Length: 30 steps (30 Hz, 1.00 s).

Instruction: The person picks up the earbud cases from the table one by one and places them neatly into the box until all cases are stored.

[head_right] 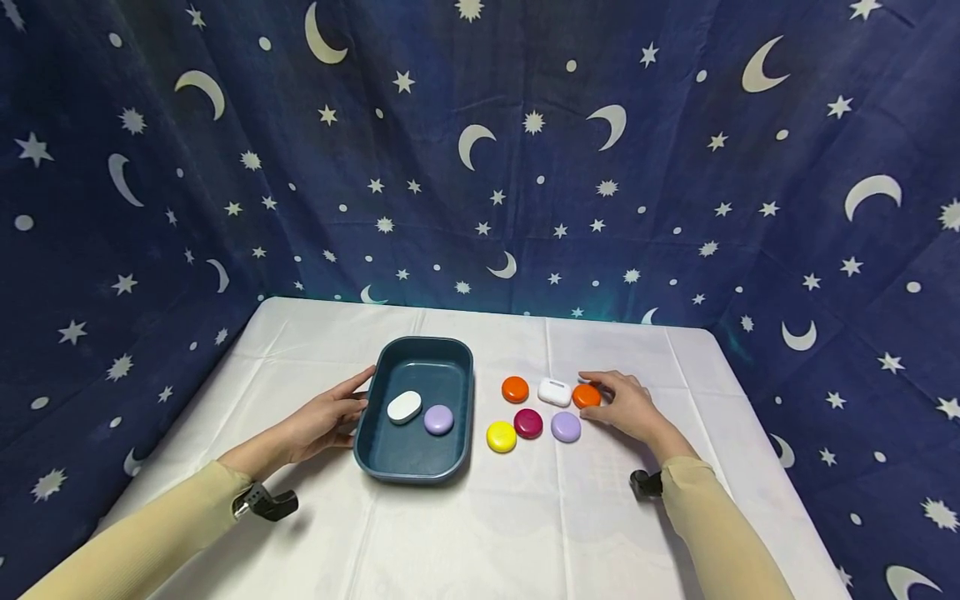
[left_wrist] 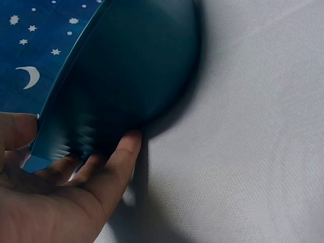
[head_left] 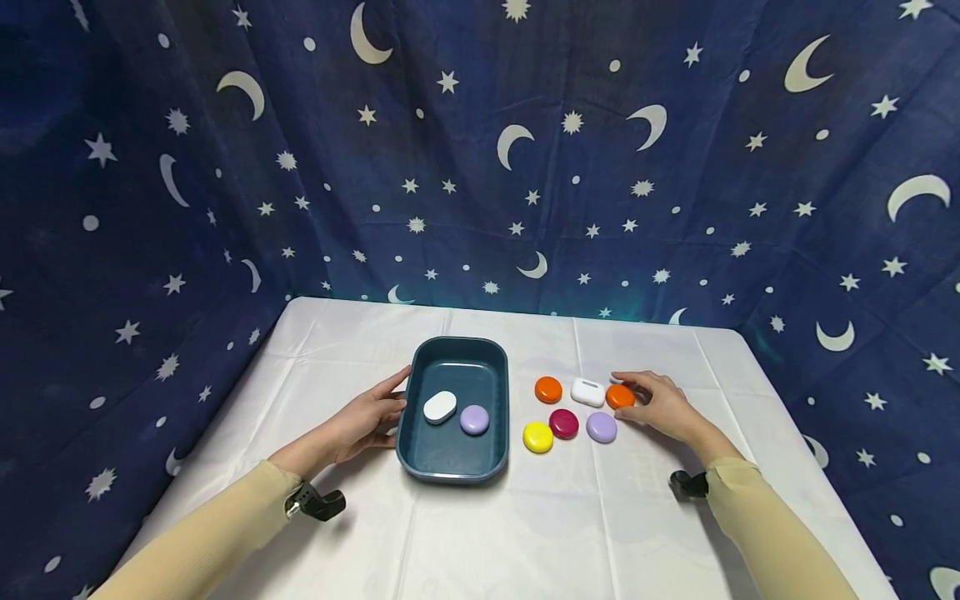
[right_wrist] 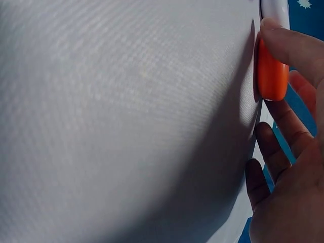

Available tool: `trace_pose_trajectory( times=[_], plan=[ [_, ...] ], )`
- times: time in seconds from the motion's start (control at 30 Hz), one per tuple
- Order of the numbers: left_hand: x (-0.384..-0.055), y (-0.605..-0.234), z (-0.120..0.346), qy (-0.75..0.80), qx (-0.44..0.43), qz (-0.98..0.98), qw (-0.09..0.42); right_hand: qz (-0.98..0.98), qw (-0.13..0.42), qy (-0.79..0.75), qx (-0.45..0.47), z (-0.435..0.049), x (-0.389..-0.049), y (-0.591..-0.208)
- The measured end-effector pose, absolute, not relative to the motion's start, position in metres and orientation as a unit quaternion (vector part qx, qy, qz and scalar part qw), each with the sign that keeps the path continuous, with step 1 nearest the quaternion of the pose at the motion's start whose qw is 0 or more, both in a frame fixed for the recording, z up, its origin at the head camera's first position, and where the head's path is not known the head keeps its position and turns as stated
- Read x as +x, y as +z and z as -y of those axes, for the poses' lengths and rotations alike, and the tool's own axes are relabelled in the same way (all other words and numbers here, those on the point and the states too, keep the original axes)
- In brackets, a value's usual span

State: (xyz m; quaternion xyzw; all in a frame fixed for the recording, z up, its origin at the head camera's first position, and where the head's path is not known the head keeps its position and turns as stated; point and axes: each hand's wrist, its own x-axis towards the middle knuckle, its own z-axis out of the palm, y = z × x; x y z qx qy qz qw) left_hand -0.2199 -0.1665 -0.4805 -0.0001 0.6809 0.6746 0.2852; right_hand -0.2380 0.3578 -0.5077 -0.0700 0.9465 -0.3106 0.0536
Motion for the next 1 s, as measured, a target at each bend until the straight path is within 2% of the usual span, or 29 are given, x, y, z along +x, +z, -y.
trace_pose_trajectory(
  times=[0.5,0.8,1.0],
  plan=[
    [-0.221,-0.48,0.166,0.672,-0.006,-0.685,0.282,-0.943,0.05,-0.321,-0.074,-0.36,-0.24,-0.505],
    [-0.221,-0.482,0.167,0.674,-0.004,-0.683,0.283,-0.922,0.016,-0.377,-0.082,-0.348,-0.247,-0.481],
    [-0.22,-0.48,0.167,0.677,-0.004,-0.678,0.287,-0.915,0.01,-0.388,-0.107,-0.319,-0.254,-0.46]
  ],
)
